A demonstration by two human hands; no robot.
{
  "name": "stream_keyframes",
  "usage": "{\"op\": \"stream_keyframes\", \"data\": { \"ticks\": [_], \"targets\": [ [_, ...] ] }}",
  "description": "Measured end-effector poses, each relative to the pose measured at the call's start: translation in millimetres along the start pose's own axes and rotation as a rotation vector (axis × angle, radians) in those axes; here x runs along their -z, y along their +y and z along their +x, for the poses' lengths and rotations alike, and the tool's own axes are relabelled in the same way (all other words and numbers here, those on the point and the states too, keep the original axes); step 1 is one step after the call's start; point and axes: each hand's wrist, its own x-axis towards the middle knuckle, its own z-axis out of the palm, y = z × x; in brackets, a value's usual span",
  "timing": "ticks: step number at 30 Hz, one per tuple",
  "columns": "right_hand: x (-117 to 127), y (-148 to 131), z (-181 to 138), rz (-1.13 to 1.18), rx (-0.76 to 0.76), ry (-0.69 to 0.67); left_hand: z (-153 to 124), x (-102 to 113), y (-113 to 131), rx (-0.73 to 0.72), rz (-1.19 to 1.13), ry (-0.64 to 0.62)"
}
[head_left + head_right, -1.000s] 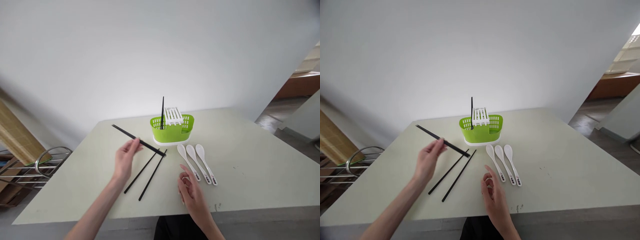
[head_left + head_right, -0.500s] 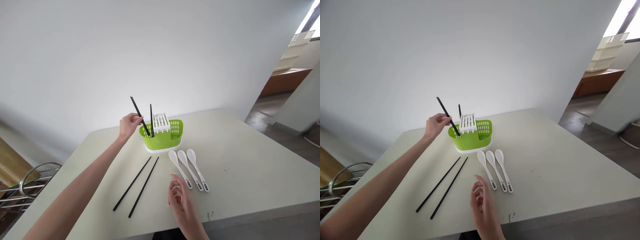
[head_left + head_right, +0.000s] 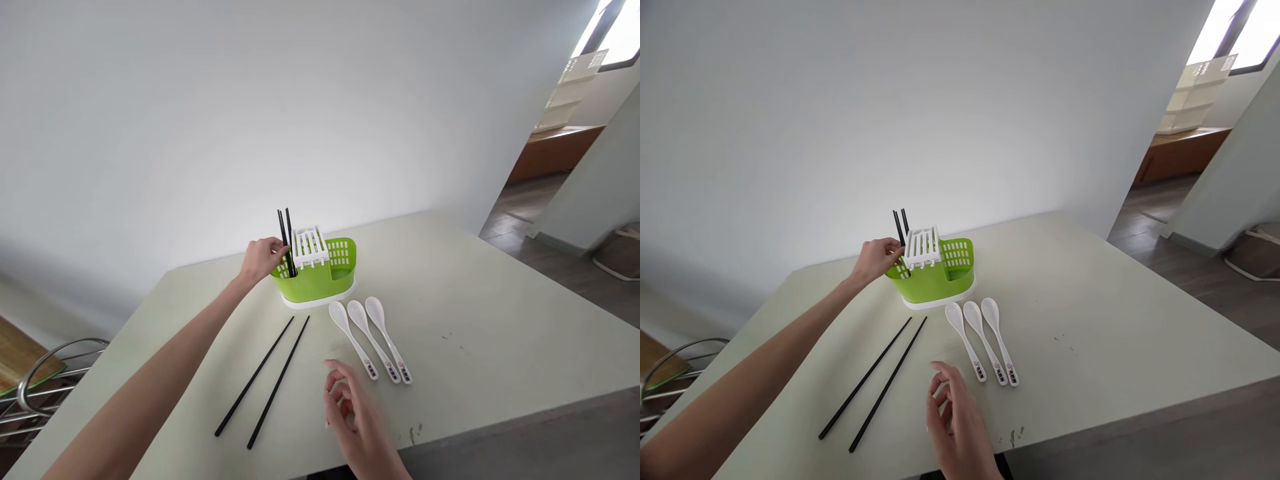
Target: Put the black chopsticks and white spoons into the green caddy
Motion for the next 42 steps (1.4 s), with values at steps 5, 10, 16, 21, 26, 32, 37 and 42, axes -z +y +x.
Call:
{"op": "stream_keyframes", "data": {
  "ticks": [5,10,16,21,26,32,37,42],
  "targets": [
    [3,1,1,-0.033,0.018,-0.016,3,-2,9,0.043,0.074,-0.035],
    [2,2,0,-0.038,0.019,-0.003,-6,11,13,-0.035,0.152,0.024],
    [3,7,1,-0.075,0.033,-0.047,-51,39,6,-0.219,0.321,0.168],
    [4,13,3,-0.081,0.048,-0.057,-117,40,-26,-0.101,0.287,-0.176],
    [4,12,3,-0.09,0.063,-0.022,-188,23,-62,0.033,0.301,-0.307],
    [3,7,1,-0.104,0.058,-0.002,-228,5,-54,0.135,0.254,-0.307],
    [4,6,2,-0.128,0.064,-0.006,-230,-14,-19,0.055,0.375,-0.383],
    [4,5,3,-0.142,0.082,0.008,-222,-22,6,0.049,0.533,-0.463]
  ]
}}
